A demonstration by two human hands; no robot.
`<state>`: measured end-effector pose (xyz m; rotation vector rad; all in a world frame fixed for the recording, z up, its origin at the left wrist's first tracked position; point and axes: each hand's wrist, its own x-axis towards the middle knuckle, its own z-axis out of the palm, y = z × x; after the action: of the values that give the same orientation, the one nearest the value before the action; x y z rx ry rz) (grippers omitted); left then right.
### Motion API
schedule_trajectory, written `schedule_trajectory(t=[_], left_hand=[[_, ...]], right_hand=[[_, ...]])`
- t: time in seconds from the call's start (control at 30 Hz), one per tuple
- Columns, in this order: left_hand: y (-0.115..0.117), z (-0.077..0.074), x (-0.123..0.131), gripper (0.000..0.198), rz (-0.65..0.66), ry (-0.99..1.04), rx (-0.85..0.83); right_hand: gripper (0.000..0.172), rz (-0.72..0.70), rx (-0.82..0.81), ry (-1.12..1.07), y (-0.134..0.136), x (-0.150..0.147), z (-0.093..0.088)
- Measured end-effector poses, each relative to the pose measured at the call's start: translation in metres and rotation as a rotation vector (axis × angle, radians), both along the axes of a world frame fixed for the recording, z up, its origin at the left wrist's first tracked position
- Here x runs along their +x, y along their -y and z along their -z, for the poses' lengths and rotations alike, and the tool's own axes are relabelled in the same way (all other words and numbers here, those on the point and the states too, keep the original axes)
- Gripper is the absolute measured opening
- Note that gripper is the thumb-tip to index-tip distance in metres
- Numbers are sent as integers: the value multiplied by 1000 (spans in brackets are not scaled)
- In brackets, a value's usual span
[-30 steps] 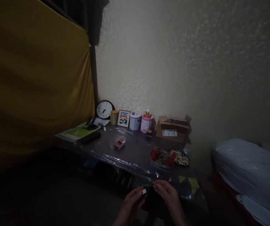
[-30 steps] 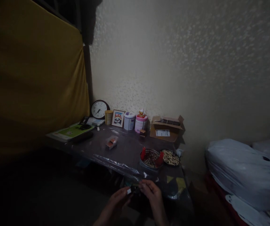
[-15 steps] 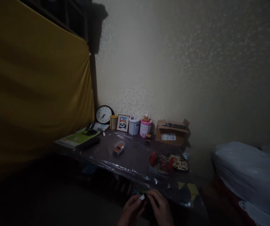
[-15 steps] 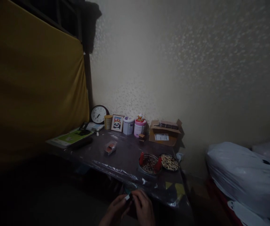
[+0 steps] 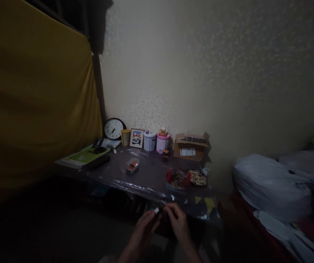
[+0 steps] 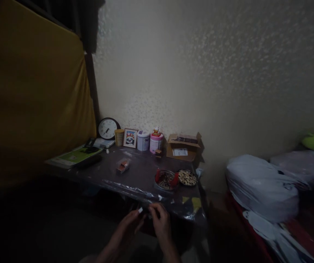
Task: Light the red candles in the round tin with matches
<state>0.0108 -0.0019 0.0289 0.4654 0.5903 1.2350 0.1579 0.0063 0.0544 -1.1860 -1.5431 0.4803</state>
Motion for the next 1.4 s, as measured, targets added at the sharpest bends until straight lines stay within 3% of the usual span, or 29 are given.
schedule_trajectory(t=[0.13, 0.3, 0.4, 0.5, 0.63, 0.77, 0.97, 1.2, 1.4], left_hand=[[0, -17, -2, 21, -16, -56, 39], [8, -42, -3, 22, -42, -112, 103], [15, -57, -2, 19, -48, -101, 142], [18, -64, -3, 19, -77, -122, 147], [19, -55, -8, 21, -94, -174, 138], [19, -47, -11, 22, -83, -156, 129], [21, -43, -26, 21, -110, -226, 90], [21, -4, -63, 23, -93, -301, -28], [21, 17, -77, 23, -83, -149, -109]], right_hand=[[21, 85, 104, 13, 7, -1, -24], [15, 167, 352, 28, 36, -8, -62], [16, 121, 437, 110, 41, -11, -60], [18, 53, 352, 201, 26, -3, -40], [21, 271, 214, -9, 7, 15, -25], [23, 262, 174, -164, 13, 17, -38], [25, 286, 223, -161, 20, 10, -49], [23, 359, 327, -109, 14, 22, -58], [28, 410, 364, -95, 9, 22, -66]])
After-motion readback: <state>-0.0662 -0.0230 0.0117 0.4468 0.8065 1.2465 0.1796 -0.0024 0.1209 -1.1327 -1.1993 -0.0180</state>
